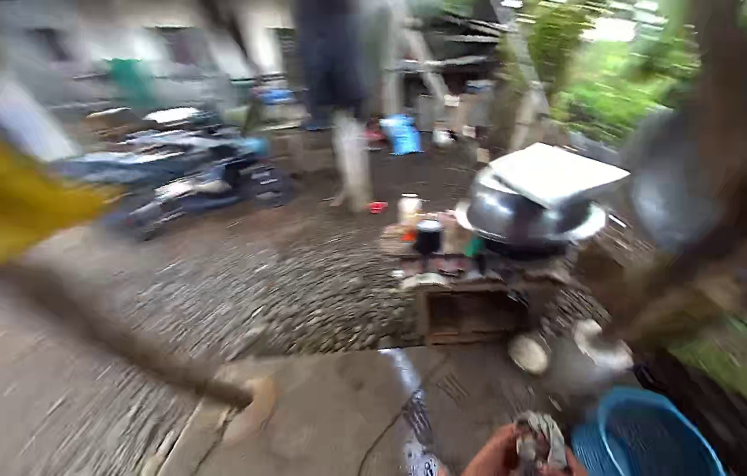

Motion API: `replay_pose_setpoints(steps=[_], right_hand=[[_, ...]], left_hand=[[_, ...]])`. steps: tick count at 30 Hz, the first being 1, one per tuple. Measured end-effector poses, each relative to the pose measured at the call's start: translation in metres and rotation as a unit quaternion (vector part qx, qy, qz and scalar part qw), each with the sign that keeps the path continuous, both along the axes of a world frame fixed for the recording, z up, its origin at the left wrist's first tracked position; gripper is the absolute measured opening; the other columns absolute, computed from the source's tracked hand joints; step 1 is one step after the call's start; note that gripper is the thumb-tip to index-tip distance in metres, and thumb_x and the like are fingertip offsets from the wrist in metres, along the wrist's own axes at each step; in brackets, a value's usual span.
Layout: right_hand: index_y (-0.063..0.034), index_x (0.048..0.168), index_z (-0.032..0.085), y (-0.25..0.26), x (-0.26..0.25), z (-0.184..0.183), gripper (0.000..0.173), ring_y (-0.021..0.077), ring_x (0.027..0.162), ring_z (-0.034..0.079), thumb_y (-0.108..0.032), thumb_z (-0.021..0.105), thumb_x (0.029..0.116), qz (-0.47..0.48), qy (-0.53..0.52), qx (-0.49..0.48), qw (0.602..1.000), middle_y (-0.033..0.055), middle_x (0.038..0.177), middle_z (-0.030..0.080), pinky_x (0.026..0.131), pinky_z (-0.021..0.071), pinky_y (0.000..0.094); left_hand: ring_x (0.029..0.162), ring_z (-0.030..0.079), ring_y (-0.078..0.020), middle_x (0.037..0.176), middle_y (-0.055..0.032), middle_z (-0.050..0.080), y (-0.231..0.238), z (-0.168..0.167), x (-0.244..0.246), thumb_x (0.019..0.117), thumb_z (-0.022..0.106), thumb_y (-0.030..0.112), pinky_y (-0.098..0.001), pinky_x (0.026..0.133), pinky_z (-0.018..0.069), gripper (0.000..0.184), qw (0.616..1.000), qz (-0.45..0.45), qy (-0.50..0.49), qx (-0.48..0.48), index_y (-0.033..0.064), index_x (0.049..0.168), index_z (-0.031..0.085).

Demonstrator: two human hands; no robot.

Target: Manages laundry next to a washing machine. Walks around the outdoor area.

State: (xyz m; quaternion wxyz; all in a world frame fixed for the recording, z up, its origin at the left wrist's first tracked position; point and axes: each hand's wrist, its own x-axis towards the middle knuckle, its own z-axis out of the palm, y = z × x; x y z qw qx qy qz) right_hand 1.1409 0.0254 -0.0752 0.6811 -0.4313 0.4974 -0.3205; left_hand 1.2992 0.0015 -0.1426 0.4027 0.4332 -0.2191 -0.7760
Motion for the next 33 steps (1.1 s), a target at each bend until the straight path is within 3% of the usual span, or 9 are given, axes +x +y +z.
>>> replay_pose_setpoints(steps=[7,11,14,17,21,24,27,30,33], right_hand=[[0.0042,0.115,0.059,0.132,-0.180,0.037,0.020,0.0052,0.054,0.050,-0.011,0.050,0.1053,-0.366,0.092,0.038,0.925,-0.0039,0.067,0.051,0.057,0.0499,0.0242],[0.0008,0.103,0.061,0.168,-0.228,0.034,0.013,0.0014,0.045,0.041,-0.010,0.054,0.1033,-0.487,0.056,-0.009,0.871,-0.0084,0.058,0.046,0.047,0.0418,0.0206],[0.0060,0.113,0.065,0.170,-0.250,0.019,0.025,0.0069,0.060,0.050,-0.016,0.061,0.1018,-0.501,0.135,-0.010,0.855,0.0042,0.078,0.060,0.059,0.0469,0.0273],[0.0030,0.131,0.059,0.163,-0.278,-0.001,0.037,0.0122,0.070,0.055,-0.022,0.059,0.1041,-0.493,0.155,0.014,0.856,0.0142,0.099,0.067,0.067,0.0496,0.0326],[0.0023,0.121,0.060,0.142,-0.318,-0.006,0.040,0.0090,0.053,0.046,-0.031,0.041,0.1115,-0.478,0.098,0.048,0.872,0.0069,0.082,0.058,0.051,0.0423,0.0270],[0.0083,0.111,0.064,0.119,-0.344,-0.002,0.038,0.0202,0.078,0.062,-0.024,0.044,0.1097,-0.453,0.195,-0.022,0.869,0.0167,0.094,0.064,0.075,0.0540,0.0377],[0.0118,0.125,0.062,0.112,-0.364,0.012,0.037,0.0337,0.117,0.061,-0.015,0.043,0.1088,-0.502,0.185,-0.077,0.841,0.0294,0.128,0.061,0.103,0.0482,0.0453],[0.0060,0.134,0.055,0.120,-0.377,0.024,0.049,0.0143,0.106,0.065,-0.024,0.023,0.1119,-0.587,-0.033,-0.114,0.801,0.0136,0.127,0.063,0.092,0.0540,0.0341],[0.0041,0.148,0.040,0.141,-0.388,0.026,0.048,0.0173,0.113,0.064,-0.024,0.033,0.1091,-0.590,-0.080,-0.108,0.796,0.0158,0.132,0.061,0.100,0.0533,0.0382]], left_hand=[[0.076,0.068,-0.0107,0.088,-0.0025,0.069,0.050,0.049,-0.176,0.1109,0.030,0.018,-0.0286,0.070,0.0580,0.028,0.994,-0.062,0.072,0.058,0.0065,0.118,0.054],[0.071,0.069,-0.0085,0.081,0.0000,0.072,0.072,0.068,-0.216,0.1054,0.029,0.020,-0.0268,0.066,0.0597,0.034,0.971,-0.205,0.121,0.009,0.0123,0.102,0.062],[0.055,0.064,-0.0047,0.067,0.0041,0.070,0.065,0.071,-0.239,0.0913,0.058,0.057,-0.0225,0.054,0.0554,0.040,0.929,-0.288,0.228,-0.045,0.0217,0.090,0.076],[0.065,0.067,-0.0034,0.080,0.0073,0.073,0.047,0.068,-0.273,0.0755,0.067,0.074,-0.0208,0.061,0.0556,0.059,0.852,-0.386,0.347,-0.068,0.0244,0.105,0.080],[0.091,0.075,-0.0147,0.103,-0.0028,0.078,0.016,0.078,-0.322,0.0797,0.070,0.064,-0.0335,0.085,0.0611,0.062,0.759,-0.433,0.483,-0.059,0.0144,0.117,0.078],[0.101,0.074,-0.0121,0.117,0.0000,0.076,-0.012,0.091,-0.371,0.0843,0.070,0.053,-0.0307,0.089,0.0597,0.053,0.741,-0.476,0.462,-0.101,0.0168,0.123,0.075],[0.132,0.057,-0.0109,0.154,0.0041,0.053,-0.031,0.100,-0.417,0.0852,0.072,0.049,-0.0319,0.103,0.0527,0.067,0.767,-0.502,0.352,-0.190,0.0264,0.146,0.057],[0.135,0.053,-0.0126,0.158,0.0035,0.044,-0.034,0.090,-0.456,0.0804,0.081,0.046,-0.0376,0.103,0.0540,0.104,0.772,-0.540,0.258,-0.215,0.0221,0.162,0.022],[0.126,0.061,-0.0129,0.157,-0.0054,0.043,-0.013,0.077,-0.494,0.0718,0.088,0.028,-0.0377,0.100,0.0560,0.133,0.751,-0.605,0.178,-0.198,0.0099,0.162,-0.008]])
